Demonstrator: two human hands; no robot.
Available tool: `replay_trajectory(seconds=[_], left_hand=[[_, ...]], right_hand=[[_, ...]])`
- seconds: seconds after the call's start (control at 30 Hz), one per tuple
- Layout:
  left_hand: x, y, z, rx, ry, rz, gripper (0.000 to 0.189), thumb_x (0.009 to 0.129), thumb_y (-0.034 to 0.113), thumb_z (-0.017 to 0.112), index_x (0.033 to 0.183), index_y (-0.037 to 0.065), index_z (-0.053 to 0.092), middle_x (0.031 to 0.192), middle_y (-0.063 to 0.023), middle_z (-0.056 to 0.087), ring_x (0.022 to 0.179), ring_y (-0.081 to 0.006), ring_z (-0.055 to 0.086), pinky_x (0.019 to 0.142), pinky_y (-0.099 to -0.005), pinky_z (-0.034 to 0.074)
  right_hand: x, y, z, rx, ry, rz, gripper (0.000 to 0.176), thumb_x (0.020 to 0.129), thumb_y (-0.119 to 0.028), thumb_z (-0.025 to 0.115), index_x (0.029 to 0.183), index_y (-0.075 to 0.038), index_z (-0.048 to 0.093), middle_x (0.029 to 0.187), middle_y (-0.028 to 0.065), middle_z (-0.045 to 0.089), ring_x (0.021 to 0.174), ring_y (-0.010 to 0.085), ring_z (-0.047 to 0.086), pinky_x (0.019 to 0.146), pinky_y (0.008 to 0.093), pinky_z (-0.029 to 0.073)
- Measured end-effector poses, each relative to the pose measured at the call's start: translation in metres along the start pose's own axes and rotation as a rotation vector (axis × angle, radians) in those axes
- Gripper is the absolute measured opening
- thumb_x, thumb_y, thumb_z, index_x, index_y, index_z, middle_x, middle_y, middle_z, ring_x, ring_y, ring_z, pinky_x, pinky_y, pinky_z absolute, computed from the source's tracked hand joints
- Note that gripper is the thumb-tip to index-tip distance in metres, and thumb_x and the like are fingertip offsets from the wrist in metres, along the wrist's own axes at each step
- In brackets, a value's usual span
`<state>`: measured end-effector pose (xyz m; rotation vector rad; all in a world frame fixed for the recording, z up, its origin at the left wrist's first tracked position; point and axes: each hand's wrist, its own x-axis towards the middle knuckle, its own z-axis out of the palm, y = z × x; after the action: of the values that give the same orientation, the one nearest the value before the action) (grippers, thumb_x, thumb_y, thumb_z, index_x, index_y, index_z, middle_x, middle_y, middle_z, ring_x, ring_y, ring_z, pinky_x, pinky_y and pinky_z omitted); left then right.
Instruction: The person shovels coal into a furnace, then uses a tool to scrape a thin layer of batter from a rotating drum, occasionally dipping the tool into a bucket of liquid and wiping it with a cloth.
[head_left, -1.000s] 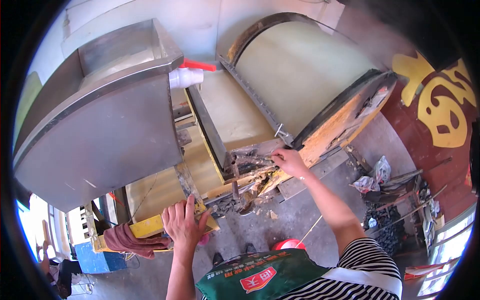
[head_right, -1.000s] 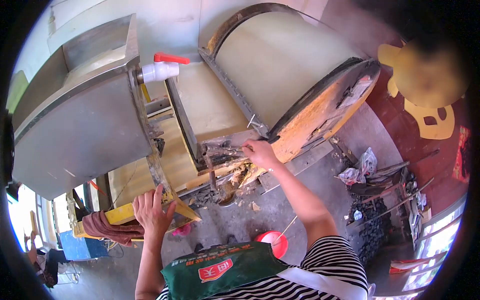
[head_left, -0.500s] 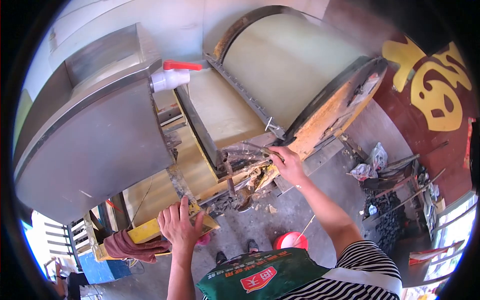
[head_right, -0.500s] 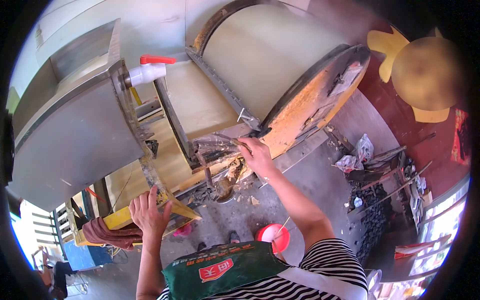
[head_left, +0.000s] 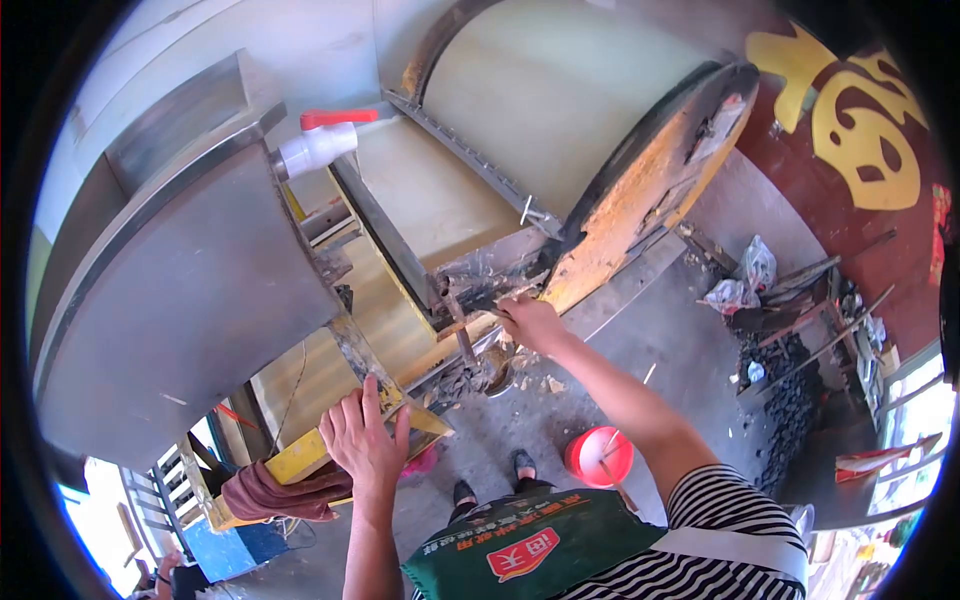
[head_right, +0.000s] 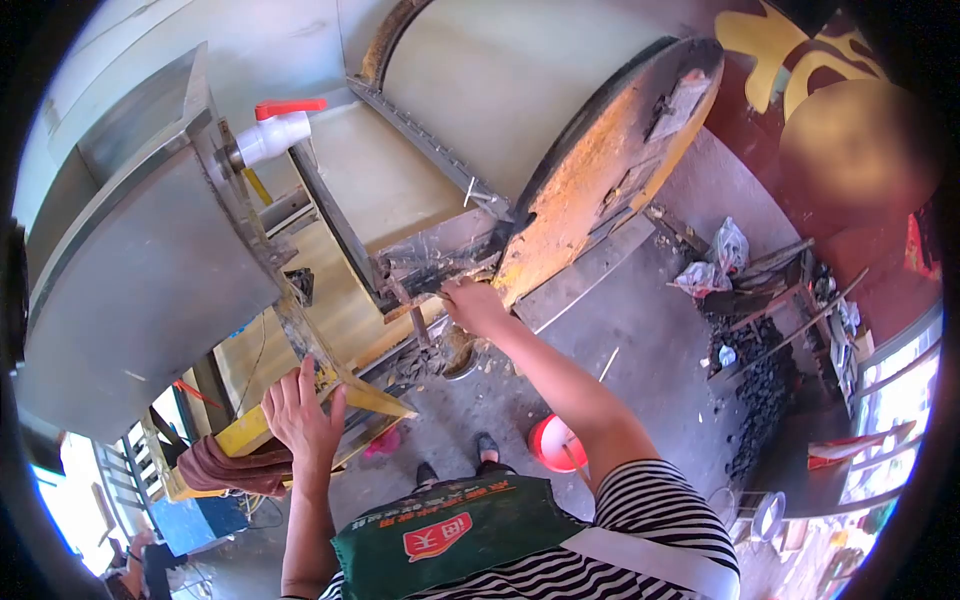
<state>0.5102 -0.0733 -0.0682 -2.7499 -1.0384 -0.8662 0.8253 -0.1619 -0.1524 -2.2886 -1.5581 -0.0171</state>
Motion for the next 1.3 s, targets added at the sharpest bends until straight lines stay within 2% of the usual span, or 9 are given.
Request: replay_trajectory(seconds=[0.4, 0.53, 0.73, 0.83, 1.07, 1.1, 1.17, 1.23, 1.3], left_hand=[[-0.005, 0.003, 0.026, 0.225, -0.065, 0.079, 0.058, 0.08, 0.046, 0.058, 0.125, 0.011, 0.051, 0.104, -0.0106, 0.058, 0.094, -0.0297, 0.054, 0.082, -0.0419, 0.04], [-0.01, 0.004, 0.039, 0.197, -0.102, -0.003, 0.061, 0.082, 0.046, 0.057, 0.129, 0.007, 0.047, 0.112, -0.0145, 0.057, 0.101, -0.0327, 0.053, 0.088, -0.0437, 0.039], [-0.008, -0.042, 0.065, 0.316, 0.042, 0.197, 0.047, 0.097, 0.035, 0.04, 0.13, 0.001, 0.046, 0.129, -0.019, 0.048, 0.117, -0.0309, 0.049, 0.096, -0.0384, 0.04], [-0.017, -0.156, 0.036, 0.532, 0.056, 0.374, 0.047, 0.098, 0.034, 0.037, 0.13, 0.001, 0.046, 0.133, -0.0181, 0.045, 0.118, -0.0293, 0.048, 0.101, -0.0366, 0.036], [0.008, -0.07, 0.02, 0.379, 0.199, 0.041, 0.05, 0.096, 0.038, 0.038, 0.13, 0.001, 0.045, 0.129, -0.0174, 0.048, 0.115, -0.0293, 0.049, 0.097, -0.0382, 0.038], [0.007, -0.071, 0.021, 0.381, 0.194, 0.047, 0.051, 0.096, 0.038, 0.038, 0.13, 0.001, 0.044, 0.129, -0.0173, 0.048, 0.115, -0.0293, 0.05, 0.097, -0.0385, 0.038], [0.006, -0.074, 0.024, 0.375, 0.211, 0.023, 0.052, 0.095, 0.039, 0.038, 0.13, 0.001, 0.044, 0.128, -0.017, 0.049, 0.114, -0.0293, 0.05, 0.096, -0.039, 0.039], [0.001, -0.076, 0.025, 0.368, 0.211, 0.001, 0.053, 0.095, 0.04, 0.039, 0.13, 0.001, 0.044, 0.127, -0.0168, 0.05, 0.113, -0.0293, 0.051, 0.095, -0.0394, 0.04], [-0.006, -0.081, 0.026, 0.349, 0.202, -0.036, 0.054, 0.094, 0.041, 0.039, 0.13, 0.001, 0.044, 0.125, -0.0166, 0.051, 0.113, -0.0293, 0.051, 0.094, -0.0399, 0.04]], right_hand=[[-0.145, 0.109, 0.083, 1.032, 0.297, 0.797, 0.033, 0.091, -0.03, 0.05, 0.111, -0.003, 0.055, 0.082, 0.0056, 0.06, 0.075, 0.011, 0.058, 0.067, 0.0279, 0.048], [-0.312, 0.189, 0.194, 0.612, 0.125, 1.137, 0.024, 0.09, -0.022, 0.049, 0.098, -0.003, 0.061, 0.076, 0.0058, 0.063, 0.064, 0.0159, 0.062, 0.061, 0.0297, 0.049], [-0.558, 0.286, 0.415, -0.4, -0.71, 0.708, 0.017, 0.078, -0.012, 0.051, 0.083, -0.01, 0.067, 0.092, 0.0086, 0.065, 0.087, 0.0214, 0.064, 0.068, 0.0375, 0.054], [-0.588, 0.301, 0.455, -0.093, -0.562, 0.673, 0.018, 0.077, -0.016, 0.051, 0.075, -0.008, 0.067, 0.078, 0.0117, 0.063, 0.077, 0.0291, 0.063, 0.066, 0.0424, 0.053], [-0.749, 0.386, 0.727, 0.338, -0.166, 0.367, 0.028, 0.088, -0.024, 0.044, 0.081, -0.008, 0.065, 0.085, 0.0185, 0.064, 0.081, 0.0308, 0.061, 0.07, 0.0451, 0.049], [-0.77, 0.404, 0.755, 0.325, -0.422, 0.723, 0.026, 0.087, -0.023, 0.045, 0.08, -0.008, 0.065, 0.084, 0.0182, 0.064, 0.079, 0.0304, 0.061, 0.069, 0.0443, 0.049], [-0.723, 0.403, 0.722, 0.245, -0.719, 1.039, 0.023, 0.086, -0.022, 0.047, 0.079, -0.007, 0.064, 0.082, 0.0179, 0.064, 0.078, 0.0299, 0.061, 0.067, 0.0436, 0.049], [-0.7, 0.39, 0.698, -0.368, -0.971, 0.131, 0.021, 0.085, -0.023, 0.05, 0.08, -0.009, 0.066, 0.084, 0.0079, 0.065, 0.081, 0.021, 0.061, 0.072, 0.0407, 0.048], [-0.697, 0.384, 0.691, -0.113, -0.786, 0.428, 0.02, 0.083, -0.021, 0.05, 0.08, -0.008, 0.065, 0.083, 0.0111, 0.065, 0.08, 0.0252, 0.062, 0.071, 0.0423, 0.049]])
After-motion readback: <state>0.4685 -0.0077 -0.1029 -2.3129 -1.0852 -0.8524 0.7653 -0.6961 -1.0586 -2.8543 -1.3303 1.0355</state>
